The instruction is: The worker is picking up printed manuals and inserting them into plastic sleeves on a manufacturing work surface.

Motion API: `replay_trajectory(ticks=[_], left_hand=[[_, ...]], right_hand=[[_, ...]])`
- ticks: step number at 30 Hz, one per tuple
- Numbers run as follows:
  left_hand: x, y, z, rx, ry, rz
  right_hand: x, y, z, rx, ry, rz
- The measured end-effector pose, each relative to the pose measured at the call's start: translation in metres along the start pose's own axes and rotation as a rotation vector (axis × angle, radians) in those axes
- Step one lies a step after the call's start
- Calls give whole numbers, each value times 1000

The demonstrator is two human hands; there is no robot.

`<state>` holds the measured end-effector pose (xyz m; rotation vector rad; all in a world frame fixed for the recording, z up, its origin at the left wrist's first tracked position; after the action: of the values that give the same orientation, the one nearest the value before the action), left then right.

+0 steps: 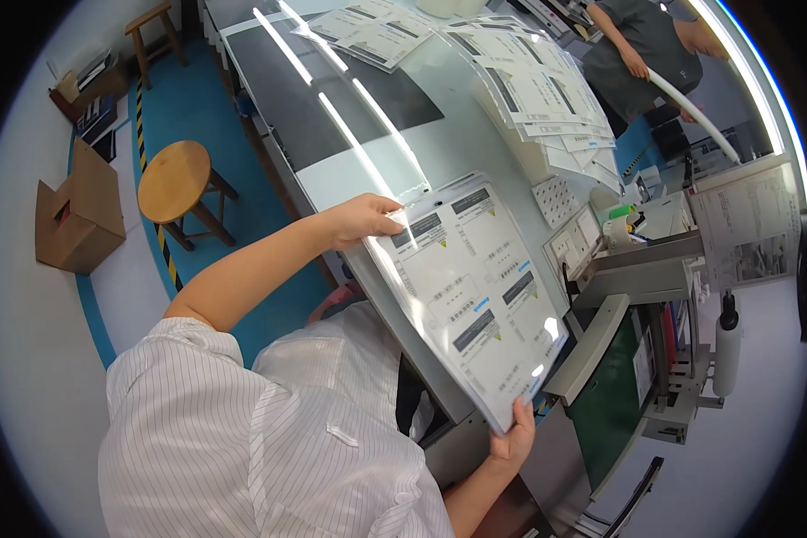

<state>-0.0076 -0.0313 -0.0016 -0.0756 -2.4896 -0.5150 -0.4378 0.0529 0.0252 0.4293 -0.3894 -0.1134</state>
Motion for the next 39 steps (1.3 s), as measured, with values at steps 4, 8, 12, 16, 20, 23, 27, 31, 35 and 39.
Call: replay_trajectory(ticks=[4, 8, 12, 16, 20, 23, 27, 31, 35, 39], left_hand=[[17, 9, -18, 203, -148, 80], [14, 15, -32, 259, -161, 31], [-13, -2, -20, 175, -182, -75], [-20, -9, -15, 160, -196, -131], [-14, -5, -15, 240, -310, -155], [-11, -2, -17, 341, -655, -222], [-2, 3, -13, 551, -1011, -348], [15, 8, -19, 421, -1271, -421], [29, 7, -16, 457, -1413, -509], [35, 5, -17, 435, -1466, -493]], right_hand=[[-5, -10, -29, -128, 188, -20], [11, -21, -28, -217, 229, 29], [18, -27, -30, -154, 230, 43], [23, -26, -29, -142, 293, -29], [23, -22, -28, -174, 325, -37], [27, -18, -27, -183, 325, -51], [7, -24, -30, -220, 668, -180], [2, -17, -30, -381, 1290, -458], [-2, -18, -40, -416, 1200, -403], [-4, -12, -41, -327, 1097, -424]])
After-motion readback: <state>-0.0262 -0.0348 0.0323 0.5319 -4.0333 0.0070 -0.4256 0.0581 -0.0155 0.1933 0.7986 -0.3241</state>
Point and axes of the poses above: each hand's wrist, its own y-axis away from the middle knuckle, its own x-axis out of the palm, z = x × y, the point moved 4 cm from there along -y, towards the middle knuckle, and after that the axes turned 10 degrees about y, right-handed, at the moved point
